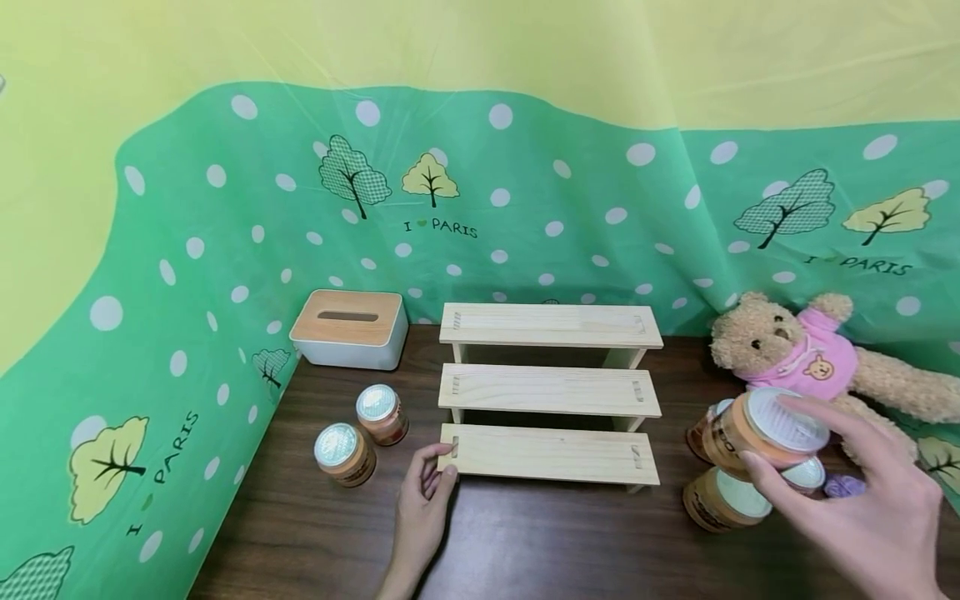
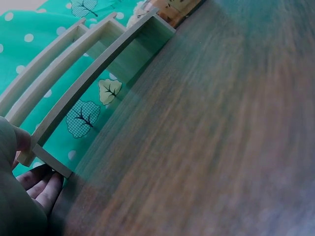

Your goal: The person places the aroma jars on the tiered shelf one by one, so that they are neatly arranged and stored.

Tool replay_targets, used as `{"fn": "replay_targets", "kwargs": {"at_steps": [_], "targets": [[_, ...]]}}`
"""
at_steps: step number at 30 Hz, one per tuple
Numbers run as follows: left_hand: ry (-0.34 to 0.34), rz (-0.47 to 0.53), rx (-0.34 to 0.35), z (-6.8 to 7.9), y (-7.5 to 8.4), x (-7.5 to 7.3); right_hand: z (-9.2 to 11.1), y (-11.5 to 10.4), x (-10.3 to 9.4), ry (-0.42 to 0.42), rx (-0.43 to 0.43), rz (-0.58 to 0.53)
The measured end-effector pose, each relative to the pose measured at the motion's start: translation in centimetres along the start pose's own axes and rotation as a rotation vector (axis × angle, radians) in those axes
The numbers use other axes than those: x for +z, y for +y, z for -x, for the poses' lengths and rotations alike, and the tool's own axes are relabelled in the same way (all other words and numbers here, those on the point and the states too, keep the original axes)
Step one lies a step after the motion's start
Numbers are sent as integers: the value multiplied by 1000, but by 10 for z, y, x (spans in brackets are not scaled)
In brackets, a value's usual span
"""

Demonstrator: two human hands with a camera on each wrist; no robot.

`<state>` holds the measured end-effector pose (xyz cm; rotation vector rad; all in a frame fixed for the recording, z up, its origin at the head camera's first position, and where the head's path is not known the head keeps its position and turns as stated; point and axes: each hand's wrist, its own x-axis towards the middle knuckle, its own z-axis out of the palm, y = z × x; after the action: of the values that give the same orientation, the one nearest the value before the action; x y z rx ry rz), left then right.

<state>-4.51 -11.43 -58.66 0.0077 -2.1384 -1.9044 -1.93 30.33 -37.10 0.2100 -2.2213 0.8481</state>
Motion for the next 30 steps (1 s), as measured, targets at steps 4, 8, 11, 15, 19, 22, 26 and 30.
{"fn": "replay_targets", "kwargs": {"at_steps": [4,8,11,15,19,22,26,30], "targets": [[-1,17,12,0,-2,0,-9,-7,9,-3,-40,-51],[-8,0,80,1,12,1,-18,-14,16,-30,-50,-96],[-5,6,85,1,17,1,-24,-19,20,-58,-47,-88],[2,-4,114,1,15,0,-31,-22,28,-76,-64,-80],[-2,3,58,1,20,0,-37,-24,37,-130,-78,-107],[-6,18,-27,1,31,0,-40,-25,45,-154,-99,-103],[-10,29,-93,1,39,1,-43,-25,58,-150,-131,-111],[-9,29,-109,1,40,1,-46,-27,71,-135,-144,-118]]}}
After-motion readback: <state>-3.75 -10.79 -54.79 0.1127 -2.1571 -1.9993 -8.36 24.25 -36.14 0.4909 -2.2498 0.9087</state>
